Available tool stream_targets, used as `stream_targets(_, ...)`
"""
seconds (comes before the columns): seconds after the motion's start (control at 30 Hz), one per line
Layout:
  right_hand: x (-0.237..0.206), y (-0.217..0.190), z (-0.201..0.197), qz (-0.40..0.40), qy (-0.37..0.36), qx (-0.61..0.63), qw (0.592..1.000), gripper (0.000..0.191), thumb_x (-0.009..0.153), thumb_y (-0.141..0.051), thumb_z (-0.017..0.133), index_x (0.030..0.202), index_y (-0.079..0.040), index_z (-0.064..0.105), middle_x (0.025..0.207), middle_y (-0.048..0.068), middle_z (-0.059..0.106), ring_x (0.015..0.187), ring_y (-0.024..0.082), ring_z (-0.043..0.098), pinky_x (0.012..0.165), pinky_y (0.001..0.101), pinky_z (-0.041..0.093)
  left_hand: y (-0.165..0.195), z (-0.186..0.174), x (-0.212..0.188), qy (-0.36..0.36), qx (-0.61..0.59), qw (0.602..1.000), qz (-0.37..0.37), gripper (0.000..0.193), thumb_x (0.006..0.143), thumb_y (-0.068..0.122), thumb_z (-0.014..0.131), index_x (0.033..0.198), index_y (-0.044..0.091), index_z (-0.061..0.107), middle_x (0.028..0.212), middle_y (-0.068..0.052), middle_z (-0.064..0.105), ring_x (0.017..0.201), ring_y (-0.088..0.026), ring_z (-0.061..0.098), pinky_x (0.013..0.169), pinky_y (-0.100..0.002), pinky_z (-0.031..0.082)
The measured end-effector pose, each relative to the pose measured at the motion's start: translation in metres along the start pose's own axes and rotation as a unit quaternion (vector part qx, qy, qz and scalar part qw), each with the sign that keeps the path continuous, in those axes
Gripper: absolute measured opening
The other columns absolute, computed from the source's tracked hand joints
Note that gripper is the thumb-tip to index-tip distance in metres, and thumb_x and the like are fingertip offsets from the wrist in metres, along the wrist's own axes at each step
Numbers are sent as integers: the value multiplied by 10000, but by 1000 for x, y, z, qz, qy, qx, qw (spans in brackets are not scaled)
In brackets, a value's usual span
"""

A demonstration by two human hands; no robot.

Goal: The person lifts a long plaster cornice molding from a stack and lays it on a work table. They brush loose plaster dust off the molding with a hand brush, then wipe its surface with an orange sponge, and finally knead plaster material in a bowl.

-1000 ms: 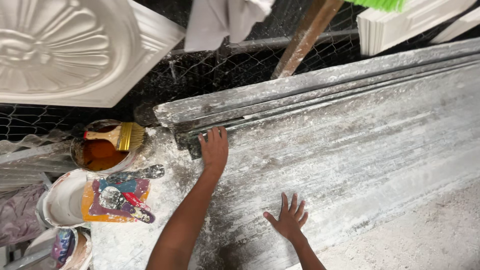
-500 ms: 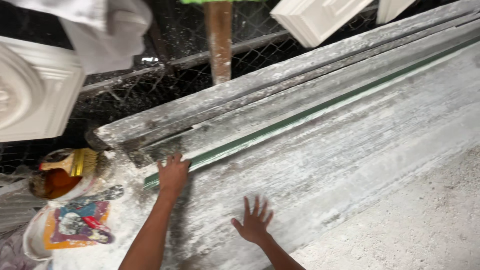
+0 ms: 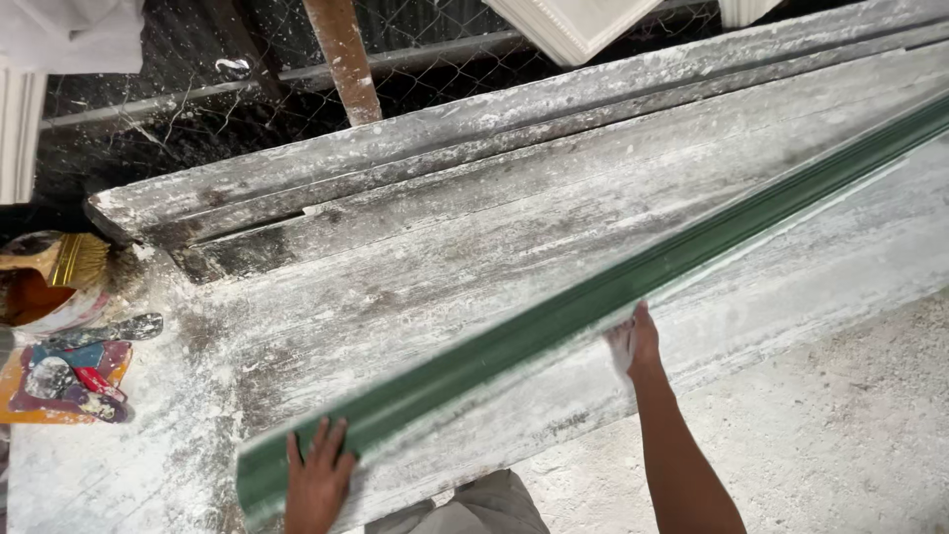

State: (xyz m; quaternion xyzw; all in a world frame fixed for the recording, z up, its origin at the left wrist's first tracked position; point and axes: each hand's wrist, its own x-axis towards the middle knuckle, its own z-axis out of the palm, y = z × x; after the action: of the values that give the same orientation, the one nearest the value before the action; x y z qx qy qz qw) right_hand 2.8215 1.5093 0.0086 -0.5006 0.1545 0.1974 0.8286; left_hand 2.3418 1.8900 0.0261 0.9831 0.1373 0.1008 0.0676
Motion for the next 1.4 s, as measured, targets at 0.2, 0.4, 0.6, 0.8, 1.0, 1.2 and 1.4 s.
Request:
stream_targets(0.2,-17,23,9,-105,122,-121,979,425,1127,-398,459,1336,-35,530,1136,138,601,981,235,573,804,397,530,-12,36,-38,-238,43,968,-66,105,803,217,637,907,203,645,1523,-124,493,1417,-362,407,1142,-777,175)
stream_targets(0.4,-83,79,29,-43,210,-120,969,533,1045,-424,499,1418,-59,386,1281,135,537,1114,277,571,877,561,567,-48,39,-13,-344,125,929,-60,186,838,288,599,1022,265,616,1529,-96,489,1414,-336,415,1155,-753,186)
stream_targets(0.6,-147,122,18,-35,147,-38,988,541,1051,-419,469,1433,-37,435,1327,155,576,1141,305,609,929,592,523,-51,35,-32,-354,146,923,-36,267,873,360,562,1137,327,587,1535,-69,486,1411,-310,424,1168,-729,197)
stream_targets(0.8,-153,127,8,-1,217,-29,976,525,1063,-378,474,1468,-59,371,1323,152,530,1130,314,561,919,599,493,-66,30,-51,-352,165,921,-18,349,908,431,524,1252,389,558,1541,-42,482,1407,-283,432,1181,-705,208)
stream_targets(1.0,-135,79,-23,14,220,-54,974,567,1065,-348,463,1508,-18,334,1361,187,529,1142,320,588,938,571,487,-60,31,-67,-340,182,923,3,430,942,503,487,1367,452,528,1547,-14,479,1404,-257,440,1194,-681,219)
stream_targets(1.2,-144,60,-43,-73,308,-243,917,657,950,-253,595,1475,65,360,1264,245,620,1014,300,660,882,498,594,-48,44,-81,-212,148,965,34,457,953,472,537,1409,504,551,1510,19,500,1376,-235,472,1209,-651,235)
stream_targets(1.4,-176,115,-17,-60,296,-372,878,756,952,-287,622,1591,-4,333,1302,299,634,1100,311,647,960,408,532,-41,46,-85,-195,110,975,15,558,841,511,683,1388,513,573,1544,12,471,1370,-259,464,1159,-618,276)
